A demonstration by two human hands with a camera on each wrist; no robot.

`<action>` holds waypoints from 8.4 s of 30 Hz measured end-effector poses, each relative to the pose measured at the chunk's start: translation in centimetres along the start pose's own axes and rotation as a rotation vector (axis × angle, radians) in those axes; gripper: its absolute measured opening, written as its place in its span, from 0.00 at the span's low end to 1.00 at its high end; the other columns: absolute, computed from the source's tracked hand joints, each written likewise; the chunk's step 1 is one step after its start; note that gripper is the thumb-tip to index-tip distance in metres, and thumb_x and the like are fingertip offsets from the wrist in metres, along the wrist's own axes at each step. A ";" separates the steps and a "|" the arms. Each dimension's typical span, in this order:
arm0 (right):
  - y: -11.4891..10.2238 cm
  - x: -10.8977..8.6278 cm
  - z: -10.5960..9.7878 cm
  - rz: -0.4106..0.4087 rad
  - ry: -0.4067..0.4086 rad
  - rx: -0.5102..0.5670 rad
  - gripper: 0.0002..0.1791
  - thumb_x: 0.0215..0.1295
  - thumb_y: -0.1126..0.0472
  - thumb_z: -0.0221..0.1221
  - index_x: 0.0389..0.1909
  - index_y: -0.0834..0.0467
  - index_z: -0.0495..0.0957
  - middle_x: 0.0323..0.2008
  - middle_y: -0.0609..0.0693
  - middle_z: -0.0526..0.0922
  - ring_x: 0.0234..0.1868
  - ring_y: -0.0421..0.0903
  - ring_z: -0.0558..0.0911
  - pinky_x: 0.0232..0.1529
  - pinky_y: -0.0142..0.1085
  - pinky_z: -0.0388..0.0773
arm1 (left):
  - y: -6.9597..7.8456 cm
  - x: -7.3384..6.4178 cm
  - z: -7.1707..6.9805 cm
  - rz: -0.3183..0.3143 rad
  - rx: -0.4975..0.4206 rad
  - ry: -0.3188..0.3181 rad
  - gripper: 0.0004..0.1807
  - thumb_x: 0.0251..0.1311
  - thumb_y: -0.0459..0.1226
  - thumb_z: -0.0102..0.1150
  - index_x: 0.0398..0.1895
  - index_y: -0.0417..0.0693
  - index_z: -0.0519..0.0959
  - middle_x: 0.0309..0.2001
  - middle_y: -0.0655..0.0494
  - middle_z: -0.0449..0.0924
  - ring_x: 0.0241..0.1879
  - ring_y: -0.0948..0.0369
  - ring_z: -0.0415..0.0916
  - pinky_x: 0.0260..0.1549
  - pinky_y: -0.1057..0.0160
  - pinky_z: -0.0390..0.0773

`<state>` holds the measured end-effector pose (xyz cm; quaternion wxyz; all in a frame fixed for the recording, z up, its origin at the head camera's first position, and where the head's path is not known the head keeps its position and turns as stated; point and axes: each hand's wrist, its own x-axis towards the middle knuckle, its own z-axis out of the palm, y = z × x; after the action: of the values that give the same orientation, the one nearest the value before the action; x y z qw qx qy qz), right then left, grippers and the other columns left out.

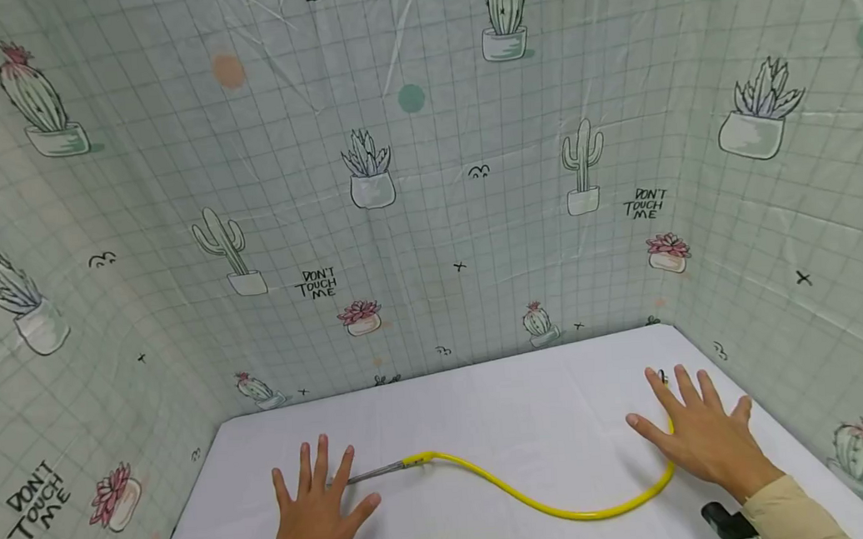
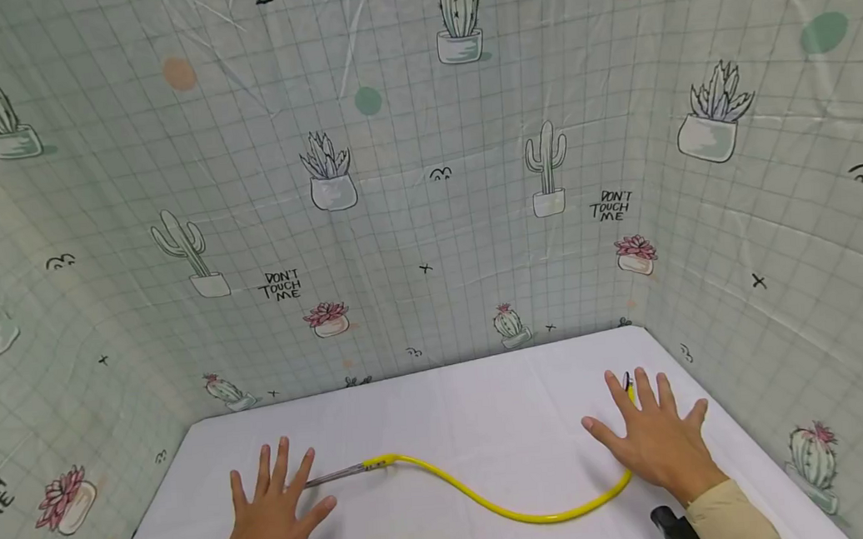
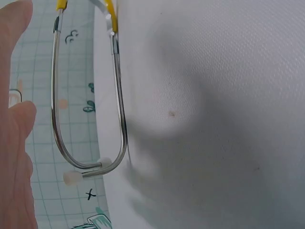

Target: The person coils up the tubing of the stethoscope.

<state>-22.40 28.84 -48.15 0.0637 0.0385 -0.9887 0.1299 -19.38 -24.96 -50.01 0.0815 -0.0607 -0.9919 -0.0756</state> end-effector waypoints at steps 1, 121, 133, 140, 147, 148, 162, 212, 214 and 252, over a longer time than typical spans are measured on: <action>-0.1 0.0 0.1 -0.001 0.001 0.001 0.52 0.67 0.24 0.43 0.78 0.58 0.52 0.71 0.78 0.50 0.69 0.81 0.46 0.50 0.85 0.31 | 0.0 0.0 0.0 0.002 0.003 0.004 0.46 0.62 0.70 0.50 0.76 0.54 0.64 0.79 0.40 0.43 0.77 0.38 0.34 0.63 0.26 0.22; -7.1 -2.7 8.4 -0.175 -0.030 0.209 0.13 0.52 0.44 0.73 0.36 0.38 0.80 0.49 0.46 0.75 0.50 0.48 0.74 0.51 0.54 0.72 | -0.5 1.1 3.9 -0.630 -1.256 0.247 0.32 0.64 0.33 0.66 0.68 0.33 0.67 0.60 0.39 0.67 0.55 0.55 0.69 0.41 0.78 0.75; -6.7 -2.8 8.8 -0.211 0.010 0.239 0.12 0.54 0.43 0.72 0.36 0.38 0.80 0.49 0.45 0.74 0.50 0.48 0.74 0.50 0.54 0.72 | 1.2 2.5 4.1 -0.766 -1.309 0.427 0.29 0.67 0.39 0.62 0.63 0.25 0.69 0.60 0.36 0.71 0.53 0.55 0.71 0.40 0.80 0.73; -6.6 -2.9 8.7 -0.222 0.027 0.263 0.11 0.56 0.43 0.71 0.37 0.38 0.80 0.51 0.46 0.74 0.50 0.49 0.74 0.51 0.56 0.72 | 2.6 3.2 4.5 -0.766 -1.085 0.452 0.29 0.72 0.44 0.54 0.65 0.27 0.70 0.61 0.30 0.71 0.61 0.41 0.68 0.59 0.46 0.70; -6.6 -2.6 8.9 -0.199 -0.022 0.289 0.11 0.57 0.42 0.70 0.37 0.38 0.80 0.52 0.47 0.74 0.52 0.50 0.74 0.53 0.57 0.71 | 3.3 3.7 4.6 -0.761 -0.972 0.479 0.30 0.74 0.48 0.50 0.64 0.30 0.72 0.61 0.29 0.72 0.61 0.37 0.68 0.60 0.39 0.68; -6.5 -2.6 8.9 -0.201 -0.023 0.290 0.11 0.57 0.42 0.70 0.37 0.38 0.80 0.53 0.47 0.74 0.53 0.51 0.74 0.54 0.58 0.70 | 3.3 3.7 4.5 -0.757 -0.980 0.471 0.30 0.74 0.49 0.49 0.64 0.31 0.71 0.62 0.29 0.71 0.62 0.37 0.68 0.61 0.39 0.67; -6.3 -2.2 8.8 -0.189 -0.037 0.303 0.11 0.58 0.43 0.70 0.38 0.38 0.81 0.53 0.48 0.75 0.55 0.52 0.74 0.55 0.58 0.70 | 4.9 4.8 3.1 -0.725 -1.175 0.291 0.39 0.74 0.51 0.49 0.74 0.33 0.51 0.45 0.34 0.76 0.29 0.61 0.79 0.28 0.67 0.78; -7.0 -2.3 9.0 -0.210 -0.019 0.304 0.12 0.57 0.50 0.71 0.40 0.44 0.83 0.54 0.53 0.76 0.54 0.53 0.74 0.60 0.57 0.68 | 7.8 6.2 4.6 -0.882 -1.676 0.550 0.15 0.73 0.34 0.43 0.54 0.39 0.52 0.46 0.41 0.64 0.40 0.56 0.75 0.50 0.42 0.79; -7.1 -2.3 9.0 -0.197 -0.030 0.298 0.12 0.57 0.50 0.71 0.40 0.44 0.83 0.54 0.53 0.76 0.53 0.53 0.74 0.58 0.54 0.70 | 7.8 6.3 4.8 -0.889 -1.672 0.544 0.19 0.75 0.36 0.46 0.57 0.39 0.50 0.50 0.40 0.63 0.41 0.55 0.74 0.52 0.41 0.77; -12.2 -2.5 10.1 -0.228 0.047 0.259 0.31 0.58 0.55 0.71 0.63 0.51 0.77 0.54 0.51 0.81 0.59 0.57 0.76 0.60 0.70 0.61 | 10.7 4.5 3.6 -0.643 -1.873 0.639 0.08 0.80 0.38 0.36 0.54 0.45 0.54 0.50 0.42 0.67 0.47 0.52 0.84 0.48 0.55 0.82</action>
<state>-19.98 14.57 -55.07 0.0957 0.1550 -0.9513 0.2488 -22.88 -13.37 -51.23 0.2366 0.1906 -0.4376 -0.8463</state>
